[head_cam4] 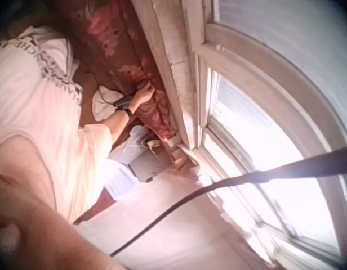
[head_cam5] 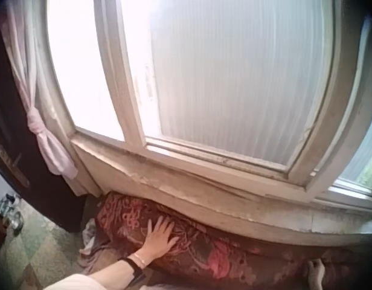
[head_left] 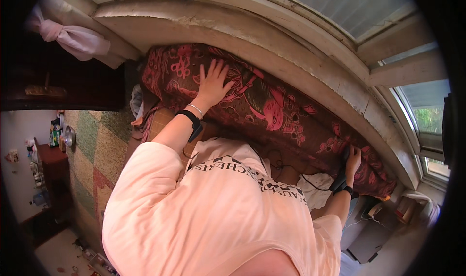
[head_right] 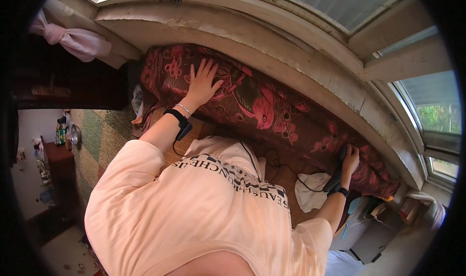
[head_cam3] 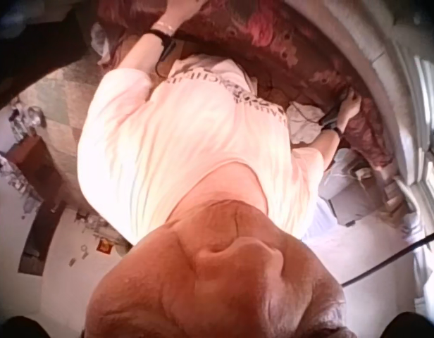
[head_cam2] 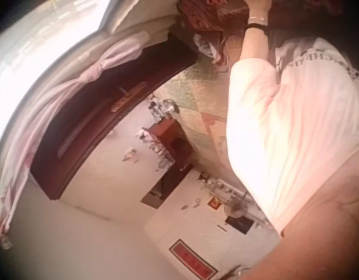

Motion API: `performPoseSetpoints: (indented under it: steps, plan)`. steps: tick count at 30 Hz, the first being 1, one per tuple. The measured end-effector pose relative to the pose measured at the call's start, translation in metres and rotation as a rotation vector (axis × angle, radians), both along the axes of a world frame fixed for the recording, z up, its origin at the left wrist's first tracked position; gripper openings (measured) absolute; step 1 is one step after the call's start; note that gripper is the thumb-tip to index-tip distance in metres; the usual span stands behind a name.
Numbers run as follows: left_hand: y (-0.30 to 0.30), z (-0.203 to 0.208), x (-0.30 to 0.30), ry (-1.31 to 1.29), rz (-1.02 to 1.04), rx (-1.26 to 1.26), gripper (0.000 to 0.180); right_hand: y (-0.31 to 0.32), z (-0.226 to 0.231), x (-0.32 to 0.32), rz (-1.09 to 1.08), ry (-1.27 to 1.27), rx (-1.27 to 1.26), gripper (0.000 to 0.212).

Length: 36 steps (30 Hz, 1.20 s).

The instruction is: Cleaning a window frame and the glass panes using a cloth.

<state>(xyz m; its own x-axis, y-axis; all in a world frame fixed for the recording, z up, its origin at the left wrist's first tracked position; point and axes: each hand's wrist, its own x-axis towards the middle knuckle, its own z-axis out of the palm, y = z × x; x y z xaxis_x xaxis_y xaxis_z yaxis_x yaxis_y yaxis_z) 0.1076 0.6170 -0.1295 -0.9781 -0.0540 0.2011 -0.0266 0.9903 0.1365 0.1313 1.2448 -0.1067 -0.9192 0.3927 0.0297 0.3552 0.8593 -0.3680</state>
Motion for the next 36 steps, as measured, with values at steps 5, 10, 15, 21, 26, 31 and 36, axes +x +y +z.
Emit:
performPoseSetpoints:
  steps: [5, 10, 15, 21, 26, 31, 36]
  plan:
    - [0.011, 0.009, -0.009, 0.074, -0.204, 0.105, 0.061, -0.004, -0.001, 0.018, -0.016, 0.088, -0.033, 0.037]
    - [0.012, 0.01, -0.009, 0.076, -0.199, 0.049, 0.063, -0.015, -0.012, 0.013, -0.067, -0.067, 0.15, 0.041]
    - [0.013, 0.009, -0.009, 0.091, -0.187, 0.055, 0.064, -0.015, -0.011, 0.01, -0.07, -0.104, 0.15, 0.044]
    - [0.013, 0.01, -0.008, 0.063, -0.194, 0.114, 0.062, -0.017, 0.014, 0.034, 0.181, 0.111, -0.018, 0.037]
    - [0.011, 0.0, -0.01, 0.088, -0.2, 0.125, 0.064, -0.108, 0.144, 0.022, 0.286, 0.164, 0.066, 0.038]
    - [0.013, 0.008, -0.006, 0.085, -0.207, 0.171, 0.063, -0.165, 0.268, -0.016, 0.5, 0.189, -0.321, 0.029]
    - [0.008, 0.005, -0.006, 0.142, -0.176, 0.192, 0.064, -0.228, 0.361, -0.066, 0.752, 0.355, -0.295, 0.032]
